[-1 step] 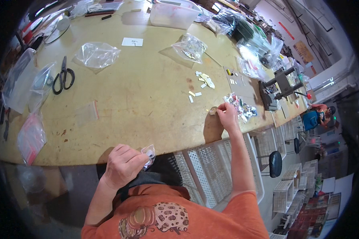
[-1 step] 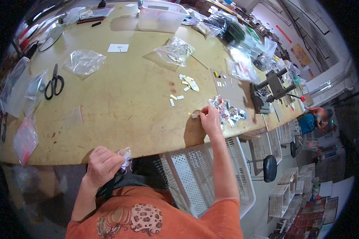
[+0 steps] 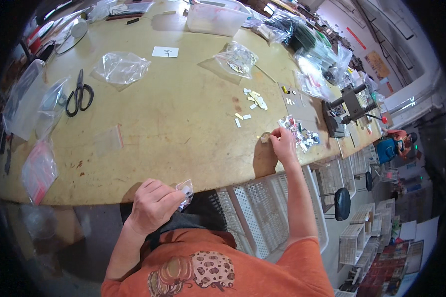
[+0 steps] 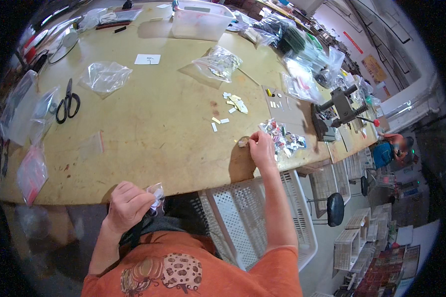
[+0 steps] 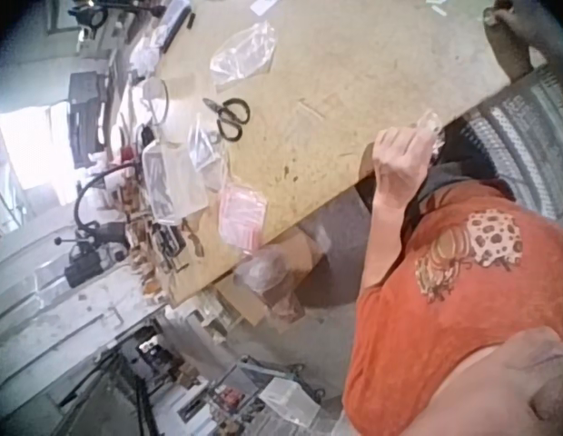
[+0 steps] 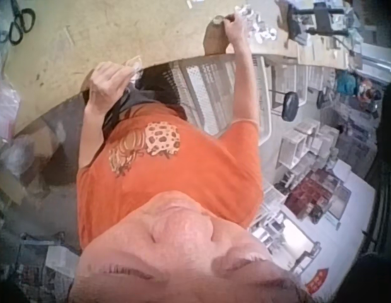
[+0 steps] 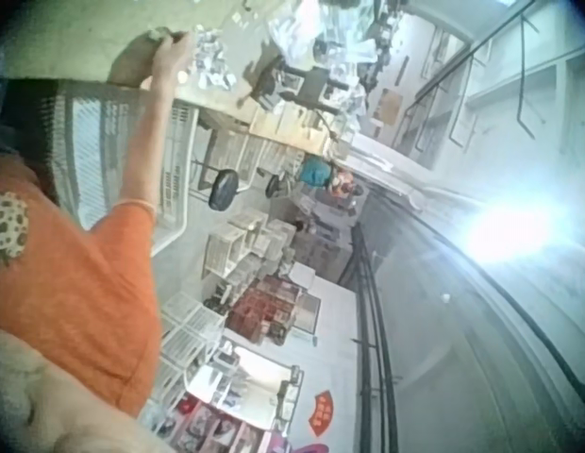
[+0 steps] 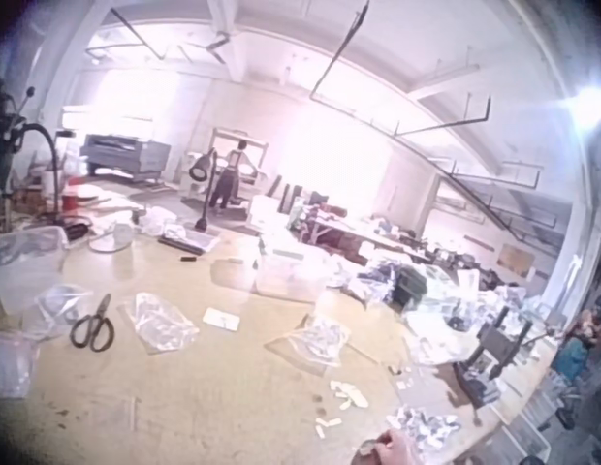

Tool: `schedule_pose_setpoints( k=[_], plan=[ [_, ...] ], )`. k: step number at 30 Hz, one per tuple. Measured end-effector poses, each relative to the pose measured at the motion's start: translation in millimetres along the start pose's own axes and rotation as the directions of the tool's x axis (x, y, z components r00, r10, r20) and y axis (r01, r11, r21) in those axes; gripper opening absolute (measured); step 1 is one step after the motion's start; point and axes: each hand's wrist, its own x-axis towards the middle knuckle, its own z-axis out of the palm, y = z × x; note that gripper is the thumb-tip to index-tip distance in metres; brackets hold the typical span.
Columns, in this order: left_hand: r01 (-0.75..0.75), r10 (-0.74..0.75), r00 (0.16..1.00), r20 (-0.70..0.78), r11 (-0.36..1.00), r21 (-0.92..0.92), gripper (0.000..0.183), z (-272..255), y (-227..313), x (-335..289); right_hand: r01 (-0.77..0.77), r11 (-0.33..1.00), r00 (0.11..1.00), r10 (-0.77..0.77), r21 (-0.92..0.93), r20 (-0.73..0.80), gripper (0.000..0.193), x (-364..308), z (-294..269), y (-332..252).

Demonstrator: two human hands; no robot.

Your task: The person assembles small electronic components by hand, placing wires, connectors, and small parts into clear plastic bags on a workbench. The person moves between tables, gathers additional components, and continues bagging items.

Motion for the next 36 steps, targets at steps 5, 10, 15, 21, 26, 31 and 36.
schedule_pose_setpoints(
  k=[5, 10, 15, 21, 26, 31, 36],
  plan=[
    [-0.004, 0.004, 1.0, -0.021, 1.0, 0.004, 0.02, -3.4, -0.6, -1.7, -0.095, 0.995, 0.994, 0.097, 0.04, -0.059, 0.009, 5.6, -3.3, -6.0],
    [0.015, -0.016, 0.999, -0.05, 1.0, -0.022, 0.019, -10.6, 0.5, -7.3, -0.089, 0.741, 0.985, -0.034, 0.666, 0.169, 0.005, -40.9, -26.8, -118.0],
    [-0.009, 0.009, 0.995, -0.103, 1.0, 0.009, 0.014, -12.2, 6.9, -7.0, 0.285, 0.674, 0.812, -0.547, 0.682, 0.201, 0.016, -100.6, -39.1, -217.8],
    [0.007, -0.009, 0.994, -0.107, 1.0, -0.015, 0.014, -18.0, 4.0, -14.1, 0.542, 0.66, 0.642, -0.724, 0.519, 0.25, 0.017, -103.5, -22.3, -219.3],
    [0.07, -0.091, 0.988, -0.127, 0.985, -0.158, 0.014, -19.9, -1.9, -16.7, 0.448, 0.627, 0.623, -0.73, 0.638, 0.28, 0.022, -100.3, -26.9, -222.4],
    [0.183, -0.212, 0.976, -0.048, 0.92, -0.346, 0.014, -25.2, 2.8, -11.3, 0.309, 0.66, 0.627, -0.683, 0.685, 0.375, 0.027, -103.7, -18.6, -209.1],
    [0.345, -0.385, 0.923, -0.009, 0.837, -0.425, 0.013, -17.7, 7.9, -14.2, 0.004, 0.691, 0.769, -0.464, 0.723, 0.439, 0.023, -113.6, -18.9, -212.0]
  ],
)
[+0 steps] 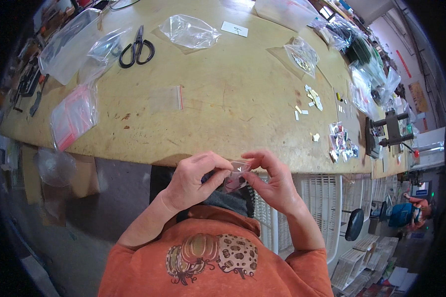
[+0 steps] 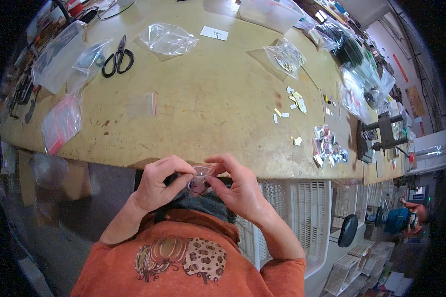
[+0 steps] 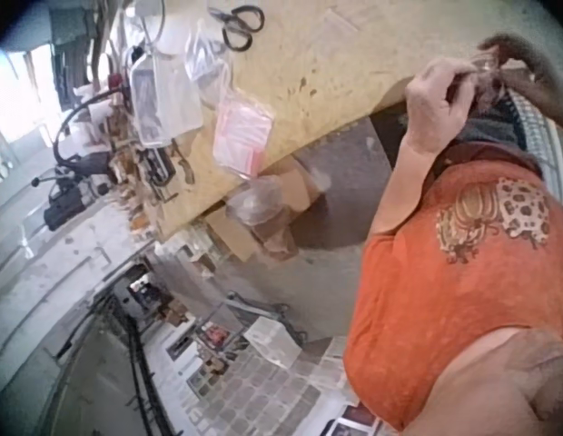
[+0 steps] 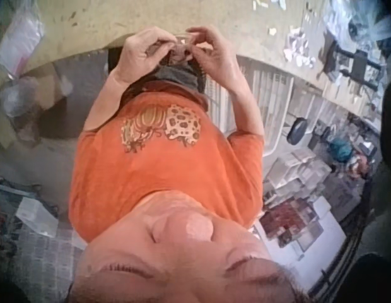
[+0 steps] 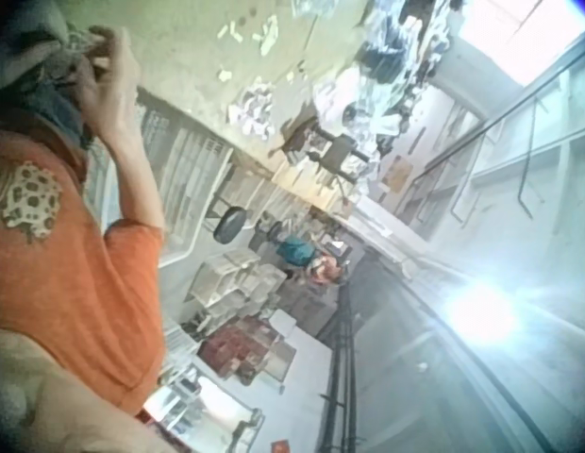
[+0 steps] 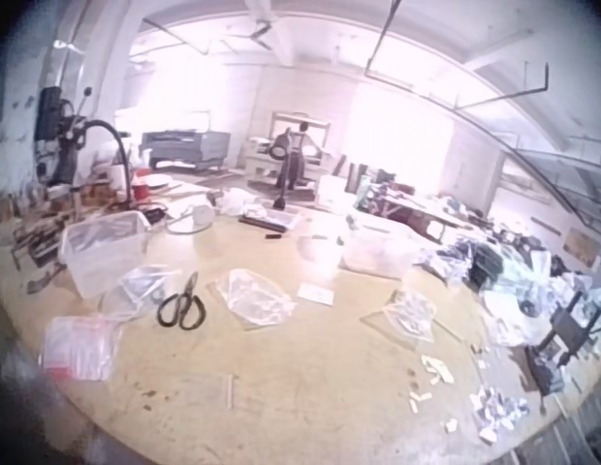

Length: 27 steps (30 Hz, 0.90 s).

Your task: The person assembles small electronic components by hand, placing wires, connectors, and small parts into clear plastic bags on a workbench. The person moves between tables, gathers additional components, and continues bagging items.

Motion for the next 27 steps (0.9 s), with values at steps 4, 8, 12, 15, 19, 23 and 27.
schedule_pose_setpoints(
  k=[4, 8, 12, 15, 19, 23, 27],
  plan=[
    [0.15, -0.153, 0.988, -0.012, 0.98, -0.127, 0.012, 4.6, 1.3, -2.4, -0.148, 0.954, 0.988, 0.155, 0.263, -0.007, 0.017, -5.0, -0.5, 12.6],
    [0.204, -0.204, 0.979, 0.025, 0.944, -0.258, 0.014, 5.7, 0.5, -1.6, -0.246, 0.804, 0.967, 0.243, 0.541, 0.077, 0.014, -8.5, -3.6, 25.9],
    [0.227, -0.224, 0.974, 0.045, 0.927, -0.297, 0.015, 7.1, -4.5, -1.4, -0.232, 0.757, 0.968, 0.24, 0.61, 0.07, 0.01, -6.1, -3.7, 27.6],
    [0.234, -0.229, 0.972, 0.054, 0.92, -0.313, 0.016, 7.4, -6.1, -2.3, -0.21, 0.752, 0.973, 0.225, 0.625, 0.056, 0.009, -4.3, -1.8, 28.4],
    [0.278, -0.271, 0.96, 0.068, 0.897, -0.345, 0.017, 6.8, -6.0, -3.9, -0.167, 0.798, 0.981, 0.191, 0.579, 0.02, 0.006, -5.6, 1.2, 31.4],
    [0.263, -0.258, 0.965, 0.057, 0.921, -0.289, 0.013, 11.4, 3.3, 5.7, -0.128, 0.87, 0.977, 0.194, 0.475, -0.092, 0.007, -10.0, 5.0, 28.7],
    [0.117, -0.122, 0.991, 0.046, 0.989, 0.093, 0.007, 15.8, 3.0, 11.3, 0.128, 0.985, 0.97, -0.149, -0.116, -0.193, 0.007, -6.5, 17.3, 16.7]
  ],
)
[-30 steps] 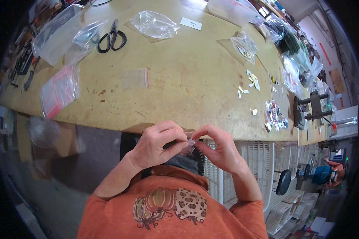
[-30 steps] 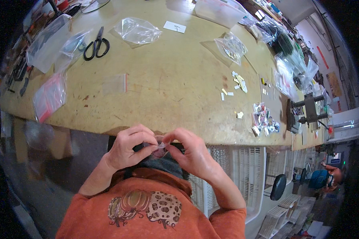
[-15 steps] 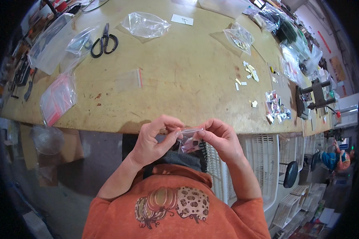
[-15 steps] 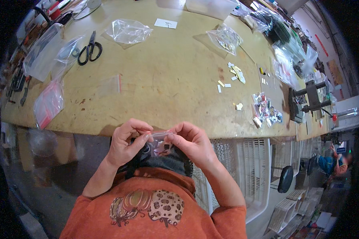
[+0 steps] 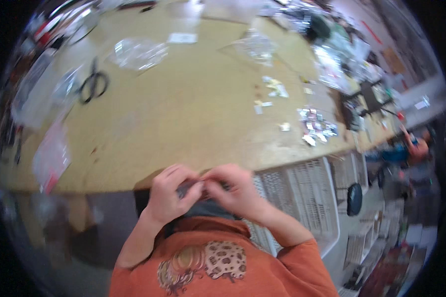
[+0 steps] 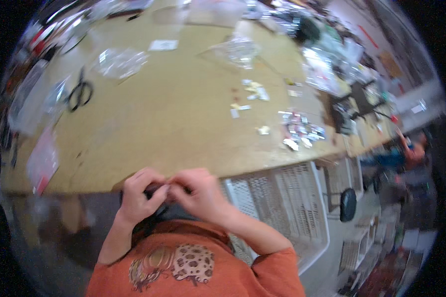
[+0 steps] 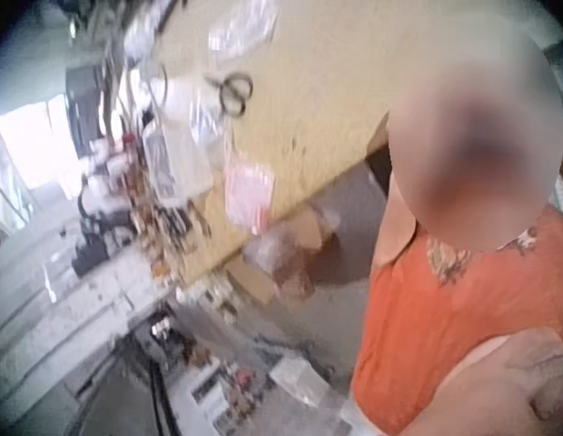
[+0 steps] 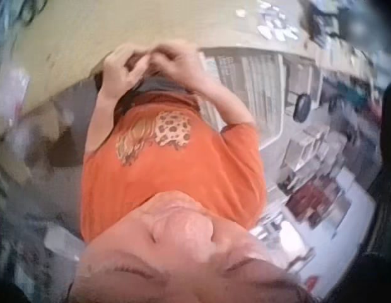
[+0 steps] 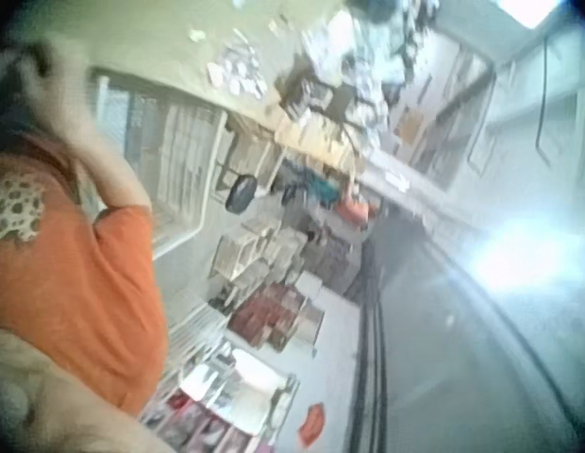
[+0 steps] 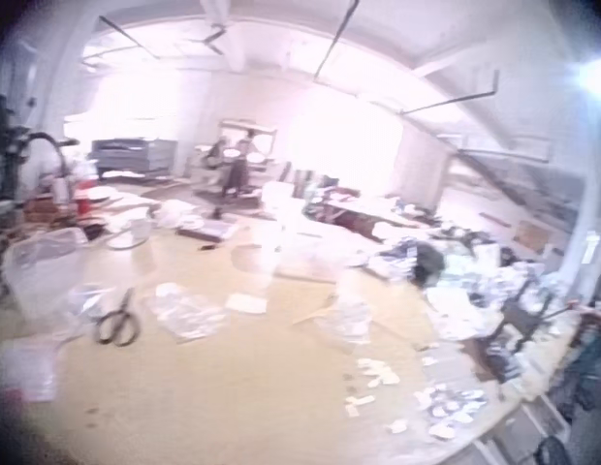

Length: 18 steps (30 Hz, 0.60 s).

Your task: The person assembles small electronic components by hand, placing wires, connectors, and small parts into clear plastic bags on a workbench. The person moves between tables, gathers additional components, and continues bagging items.

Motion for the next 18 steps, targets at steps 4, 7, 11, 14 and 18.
schedule_pose_setpoints(
  k=[4, 7, 11, 14, 18],
  plan=[
    [-0.129, 0.133, 0.991, -0.015, 0.98, 0.149, 0.009, 4.9, 0.4, 3.8, 0.156, 0.966, 0.987, -0.161, -0.208, -0.009, 0.01, 1.2, 2.6, 3.1],
    [-0.154, 0.145, 0.987, 0.064, 0.975, 0.158, 0.011, 3.2, 6.4, 5.2, -0.026, 0.998, 0.999, 0.024, 0.051, 0.041, 0.005, -3.8, -6.5, 5.6],
    [-0.187, 0.176, 0.98, 0.094, 0.975, 0.118, 0.012, 6.9, 7.7, 5.3, -0.264, 0.924, 0.965, 0.255, 0.276, 0.067, 0.005, -18.8, -27.0, 16.7],
    [-0.199, 0.191, 0.977, 0.091, 0.976, 0.088, 0.012, 9.9, 3.5, 3.1, -0.296, 0.873, 0.928, 0.359, 0.388, -0.098, 0.006, -28.4, -52.4, 25.8],
    [-0.176, 0.171, 0.983, 0.07, 0.981, 0.076, 0.011, 7.3, -0.3, 2.0, -0.114, 0.985, 0.826, 0.167, 0.13, -0.538, 0.013, -33.2, -114.1, 63.9]
  ],
)
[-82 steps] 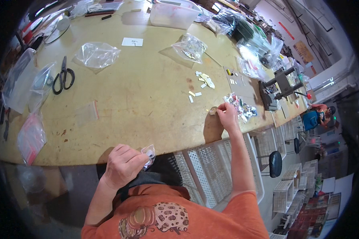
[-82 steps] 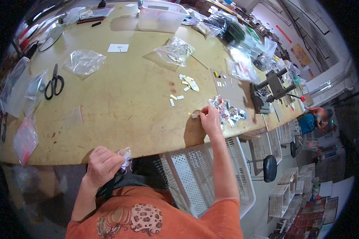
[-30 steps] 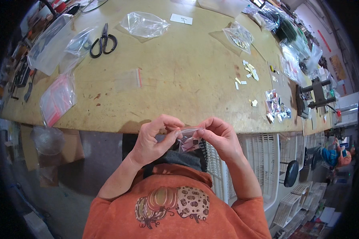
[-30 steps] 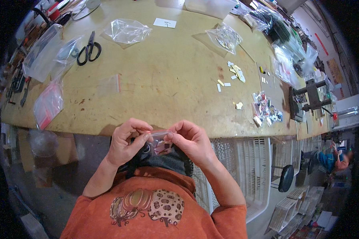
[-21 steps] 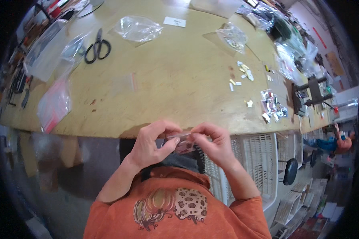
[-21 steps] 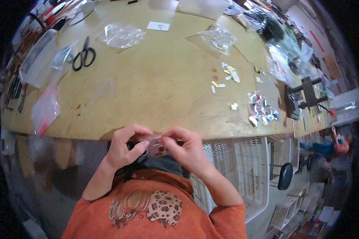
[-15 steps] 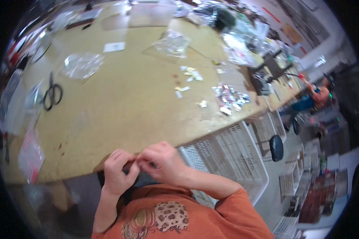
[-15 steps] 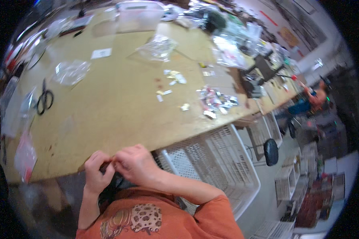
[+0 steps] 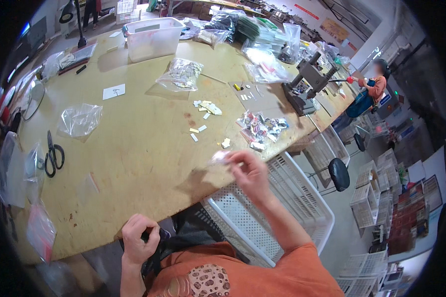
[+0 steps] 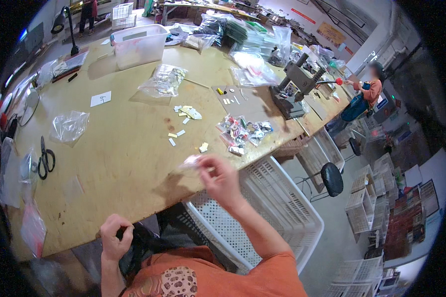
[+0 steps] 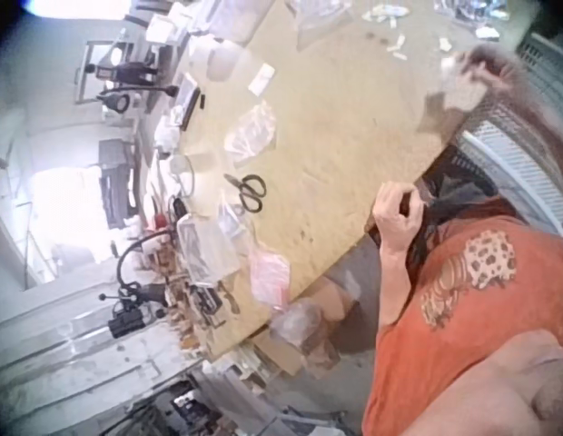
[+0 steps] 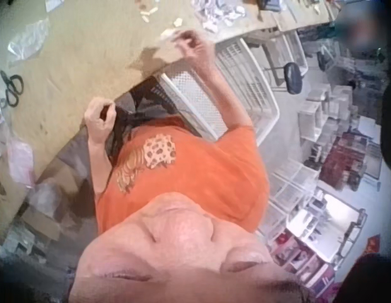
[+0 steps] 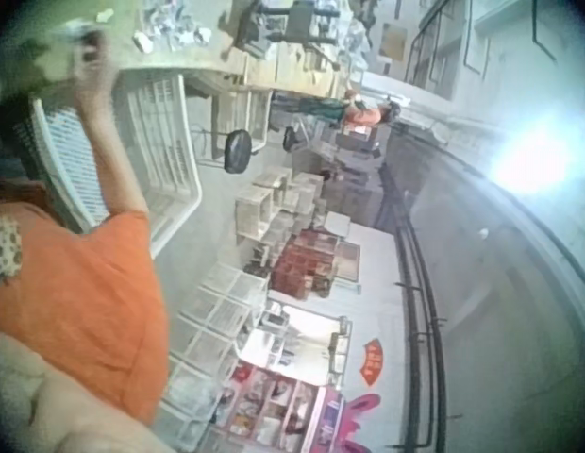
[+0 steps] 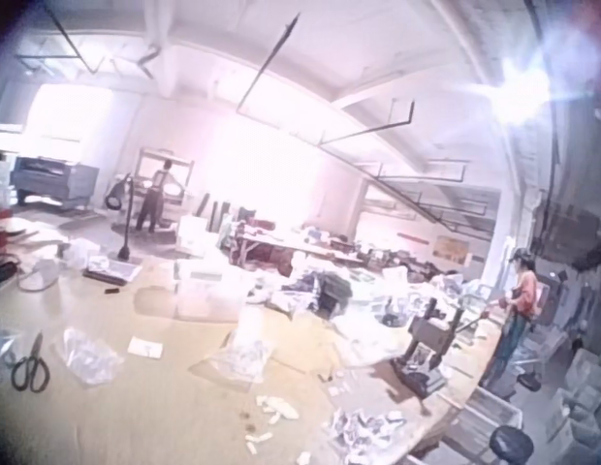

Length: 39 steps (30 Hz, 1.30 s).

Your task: The person assembles small electronic components by hand, placing wires, connectors, and small parts into clear plastic bags on a workbench. The person moves between tables, gathers additional components, and continues bagging items.

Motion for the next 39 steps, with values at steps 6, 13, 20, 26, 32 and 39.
schedule_pose_setpoints(
  k=[6, 13, 20, 26, 32, 39],
  plan=[
    [0.063, -0.064, 0.998, 0.019, 0.997, 0.036, 0.006, 1.3, 1.5, 7.8, 0.176, 0.818, 0.907, -0.351, -0.548, -0.233, 0.01, 33.7, -53.1, 62.0],
    [0.017, -0.02, 1.0, 0.023, 0.992, 0.123, 0.005, 4.2, -8.9, 13.0, 0.154, 0.687, 0.952, -0.295, -0.71, -0.079, 0.002, 24.4, -41.8, 80.7],
    [0.201, -0.038, 0.95, -0.311, 0.835, 0.512, 0.01, -59.3, -40.1, 15.5, 0.281, 0.586, 0.9, -0.436, -0.76, -0.003, 0.018, 7.7, -39.7, 56.6],
    [0.449, -0.081, 0.869, -0.488, 0.543, 0.71, 0.016, -105.9, -88.7, 16.1, 0.399, 0.7, 0.903, -0.413, -0.592, 0.119, 0.019, -4.4, -12.0, 28.7],
    [0.457, -0.351, 0.845, -0.404, 0.865, 0.206, 0.008, -75.4, -55.9, 14.4, -0.163, 0.986, 0.908, 0.141, 0.024, 0.394, 0.01, -37.2, 64.9, -3.4],
    [0.5, -0.537, 0.839, -0.089, 0.824, -0.266, 0.005, -33.5, 2.8, -14.9, -0.423, 0.896, 0.646, 0.194, 0.134, 0.738, 0.017, -37.1, 137.1, -23.0]
  ],
)
